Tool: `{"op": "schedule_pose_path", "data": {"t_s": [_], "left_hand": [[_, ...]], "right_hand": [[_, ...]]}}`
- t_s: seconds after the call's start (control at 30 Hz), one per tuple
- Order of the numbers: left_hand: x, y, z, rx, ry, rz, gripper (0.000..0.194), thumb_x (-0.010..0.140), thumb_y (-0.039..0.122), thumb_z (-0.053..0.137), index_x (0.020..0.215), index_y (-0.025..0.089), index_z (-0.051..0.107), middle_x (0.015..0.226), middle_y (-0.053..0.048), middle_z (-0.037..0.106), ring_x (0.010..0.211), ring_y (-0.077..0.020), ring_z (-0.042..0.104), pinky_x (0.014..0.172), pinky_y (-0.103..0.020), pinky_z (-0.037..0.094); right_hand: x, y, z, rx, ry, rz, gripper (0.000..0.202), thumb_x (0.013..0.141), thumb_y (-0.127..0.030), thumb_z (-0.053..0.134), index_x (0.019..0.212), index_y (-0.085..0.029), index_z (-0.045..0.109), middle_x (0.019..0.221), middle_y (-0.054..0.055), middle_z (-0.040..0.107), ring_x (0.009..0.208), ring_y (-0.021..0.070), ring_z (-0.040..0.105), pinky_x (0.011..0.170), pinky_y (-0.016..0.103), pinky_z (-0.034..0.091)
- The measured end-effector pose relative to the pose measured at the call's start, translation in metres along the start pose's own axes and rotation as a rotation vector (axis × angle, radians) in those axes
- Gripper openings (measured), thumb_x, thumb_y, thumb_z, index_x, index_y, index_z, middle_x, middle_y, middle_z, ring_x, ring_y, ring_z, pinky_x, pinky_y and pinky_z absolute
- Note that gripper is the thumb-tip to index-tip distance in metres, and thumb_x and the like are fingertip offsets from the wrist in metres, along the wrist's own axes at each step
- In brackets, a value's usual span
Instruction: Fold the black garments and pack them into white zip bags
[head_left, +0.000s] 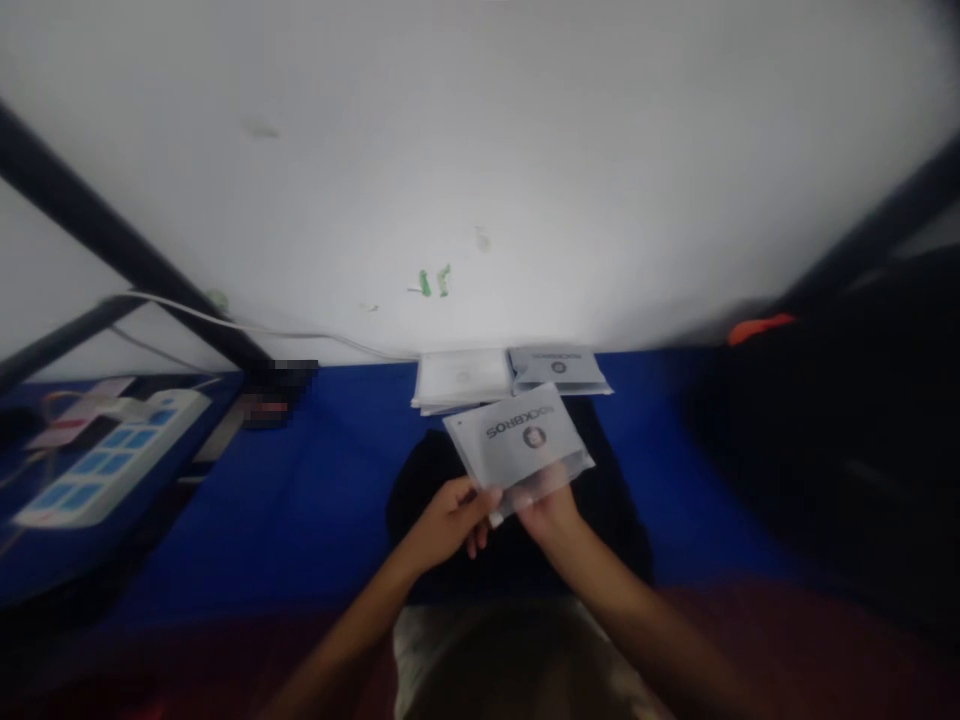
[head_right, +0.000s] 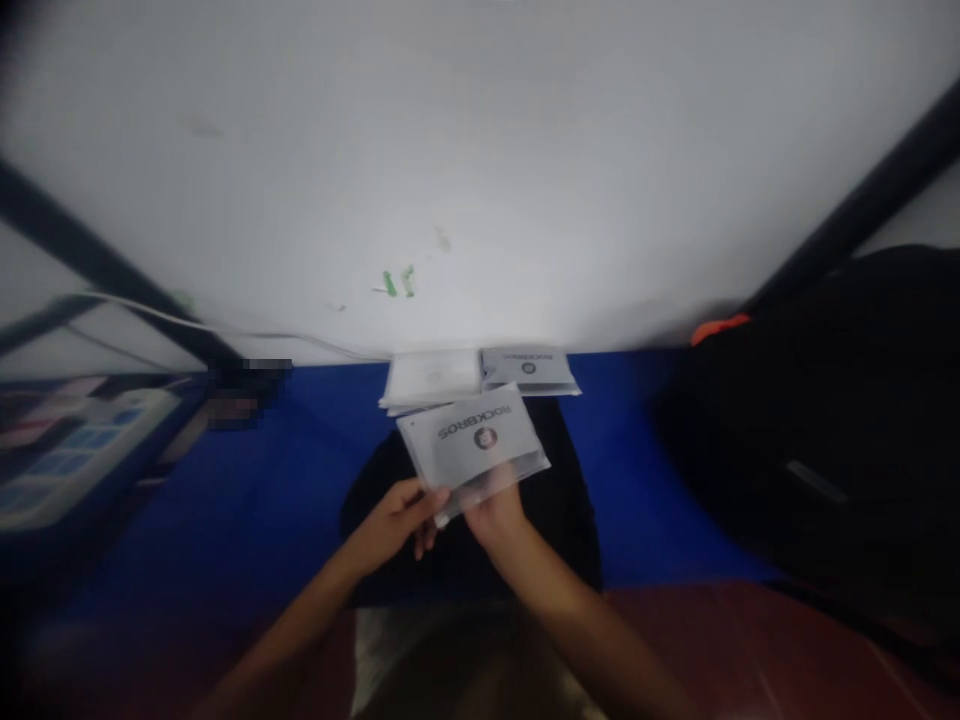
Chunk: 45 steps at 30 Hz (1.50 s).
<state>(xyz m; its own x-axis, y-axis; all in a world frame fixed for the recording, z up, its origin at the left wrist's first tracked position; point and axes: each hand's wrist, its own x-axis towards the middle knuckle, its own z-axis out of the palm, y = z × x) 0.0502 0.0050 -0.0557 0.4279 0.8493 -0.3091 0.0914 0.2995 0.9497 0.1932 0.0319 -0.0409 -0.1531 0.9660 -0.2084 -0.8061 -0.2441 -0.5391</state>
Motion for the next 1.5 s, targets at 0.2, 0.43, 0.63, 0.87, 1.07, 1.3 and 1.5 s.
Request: {"op": "schedule_pose_path", "data": {"t_s": [0.2,0.43,0.63,0.87,1.07,1.3,1.5], "left_hand": [[-0.002,0.000,-0.008,-0.138,0.066,-0.086,0.045,0.081,0.055,0.061,0.065,0.015,0.054,0.048,0.002,0.053,0.033,-0.0067,0.045,0.029,-0.015,0.030],[-0.004,0.003,-0.010,-0.354,0.144,-0.139,0.038,0.077,0.048,0.065,0.062,0.014,0.055,0.045,0.003,0.049,0.032,-0.0067,0.040,0.027,-0.016,0.022],[-0.004,0.007,0.006,-0.411,0.015,-0.097,0.038,0.079,0.046,0.065,0.061,0.015,0.052,0.044,0.005,0.042,0.032,-0.0048,0.034,0.029,-0.016,0.018],[0.001,0.006,0.019,-0.404,0.071,-0.023,0.038,0.082,0.043,0.061,0.060,0.017,0.044,0.045,0.009,0.033,0.034,-0.0027,0.025,0.032,-0.015,0.017],[-0.006,0.007,0.004,-0.317,0.006,0.050,0.046,0.082,0.047,0.059,0.054,0.019,0.036,0.041,0.009,0.028,0.031,-0.0029,0.025,0.033,-0.016,0.016],[-0.016,0.015,-0.010,-0.406,0.063,0.097,0.047,0.079,0.045,0.063,0.051,0.019,0.035,0.038,0.009,0.027,0.031,-0.0029,0.022,0.035,-0.018,0.014],[-0.001,0.016,0.015,-0.512,-0.118,0.103,0.048,0.078,0.047,0.062,0.048,0.019,0.036,0.035,0.008,0.027,0.029,-0.0046,0.024,0.034,-0.019,0.016]], "right_hand": [[-0.010,-0.003,-0.002,-0.071,0.004,0.093,0.010,0.076,-0.030,0.064,0.080,-0.022,0.067,0.089,0.003,0.072,0.096,0.0238,0.065,0.092,0.039,0.050],[-0.061,-0.029,-0.023,-0.920,-0.203,-0.052,0.033,0.086,-0.029,0.064,0.119,-0.025,0.063,0.110,0.008,0.069,0.100,0.0221,0.066,0.094,0.040,0.048],[-0.062,-0.041,-0.020,-1.834,-0.580,-0.707,0.027,0.095,-0.023,0.049,0.118,-0.021,0.063,0.096,0.011,0.067,0.083,0.0214,0.062,0.066,0.031,0.050],[-0.045,-0.047,-0.010,-2.061,-0.826,-0.974,0.026,0.097,-0.013,0.038,0.100,-0.013,0.064,0.079,0.010,0.063,0.072,0.0198,0.055,0.052,0.028,0.041],[-0.032,-0.070,-0.024,-2.140,-0.801,-0.984,0.028,0.097,-0.014,0.037,0.083,-0.016,0.061,0.072,0.006,0.054,0.064,0.0170,0.047,0.048,0.027,0.032],[-0.015,-0.115,-0.072,-2.337,-0.554,-0.940,0.024,0.094,-0.014,0.043,0.076,-0.017,0.059,0.071,0.006,0.055,0.065,0.0176,0.050,0.051,0.026,0.036],[-0.010,-0.089,-0.063,-2.071,-0.535,-0.890,0.051,0.080,-0.025,0.061,0.130,-0.013,0.053,0.126,0.021,0.058,0.112,0.0331,0.055,0.091,0.049,0.048]]}}
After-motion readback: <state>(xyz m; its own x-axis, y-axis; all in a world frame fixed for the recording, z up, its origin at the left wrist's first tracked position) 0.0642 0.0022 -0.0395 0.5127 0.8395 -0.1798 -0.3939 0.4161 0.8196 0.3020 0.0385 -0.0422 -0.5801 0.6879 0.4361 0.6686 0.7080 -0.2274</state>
